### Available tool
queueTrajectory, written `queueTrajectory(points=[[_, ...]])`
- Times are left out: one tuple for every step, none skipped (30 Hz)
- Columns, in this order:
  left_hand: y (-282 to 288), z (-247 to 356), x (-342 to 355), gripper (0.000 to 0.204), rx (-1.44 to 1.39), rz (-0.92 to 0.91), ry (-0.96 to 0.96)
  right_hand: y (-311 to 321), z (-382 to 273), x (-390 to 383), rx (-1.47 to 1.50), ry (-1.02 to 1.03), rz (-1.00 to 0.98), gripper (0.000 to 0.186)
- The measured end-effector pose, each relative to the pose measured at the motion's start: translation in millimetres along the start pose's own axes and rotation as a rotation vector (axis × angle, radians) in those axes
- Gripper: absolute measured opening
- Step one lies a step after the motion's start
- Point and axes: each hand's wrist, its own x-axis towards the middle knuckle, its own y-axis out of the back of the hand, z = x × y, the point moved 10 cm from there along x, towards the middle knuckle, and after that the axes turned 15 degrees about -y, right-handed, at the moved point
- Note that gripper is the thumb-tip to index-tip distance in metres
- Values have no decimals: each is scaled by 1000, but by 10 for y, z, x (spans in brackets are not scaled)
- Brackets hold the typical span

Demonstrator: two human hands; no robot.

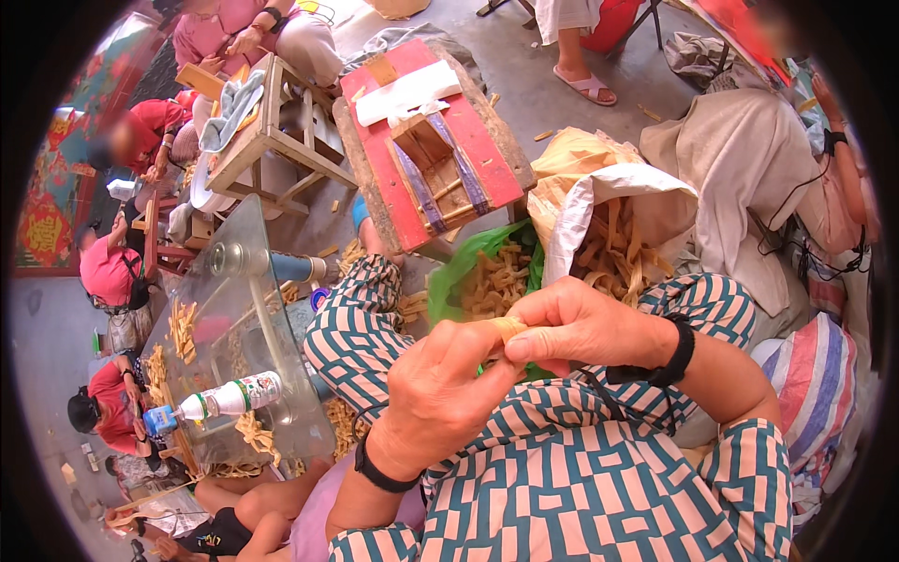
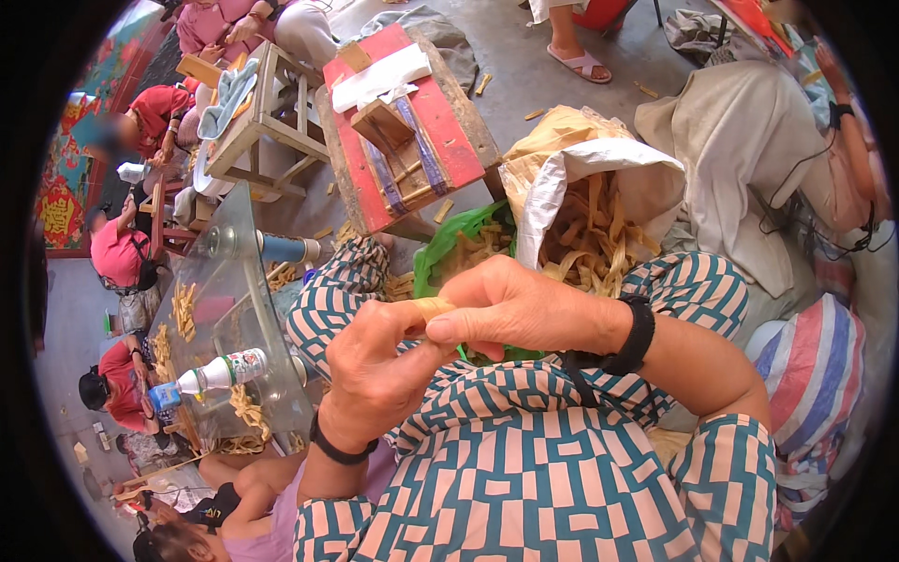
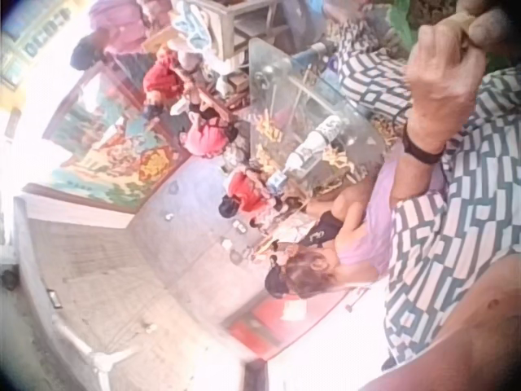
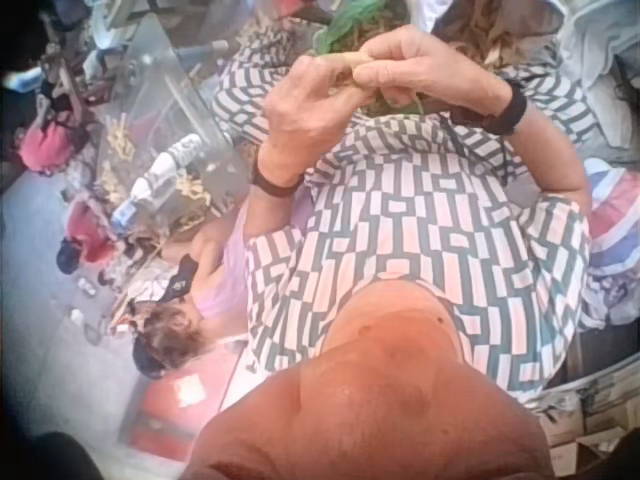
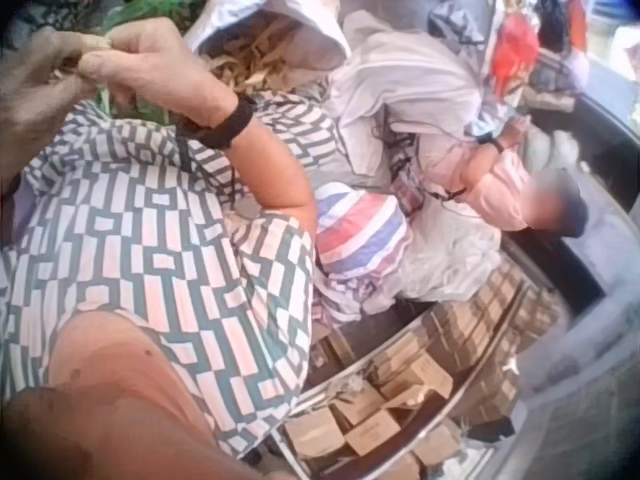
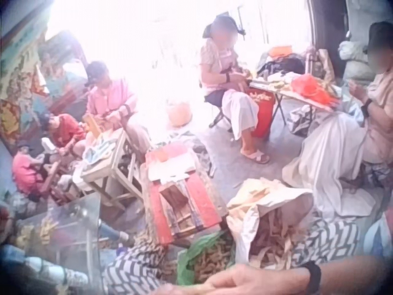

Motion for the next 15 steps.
queueTrajectory(points=[[33,10,-3,19,41,34,-4,4,20,0,66,-37,-1,31],[51,27,-11,18,83,68,-8,42,64,19,123,-43,32,27],[82,40,-14,16,125,100,-11,74,10,13,167,0,60,27],[171,60,-11,16,251,147,-19,90,-74,5,212,43,88,27],[259,86,-15,15,372,192,-27,115,-142,-23,261,85,118,27],[343,128,-17,15,494,237,-36,52,-248,-68,244,116,19,20],[473,134,-36,15,484,328,18,-91,-419,-135,209,206,-51,17],[597,158,-83,16,471,423,77,-281,-591,-186,170,291,-119,14],[654,164,-134,17,487,497,83,-384,-686,-230,138,300,-172,12],[704,172,-192,18,501,570,87,-485,-772,-278,108,309,-225,10],[752,203,-194,19,542,629,22,-484,-769,-282,30,295,-213,9],[753,152,-197,20,514,608,29,-481,-762,-285,-47,280,-200,7],[754,99,-203,21,486,587,36,-376,-778,-244,22,372,-123,7],[696,-36,-213,22,389,486,114,-224,-650,-153,48,283,-15,7],[572,-156,-247,22,287,384,191,-53,-491,-80,76,190,97,8]])
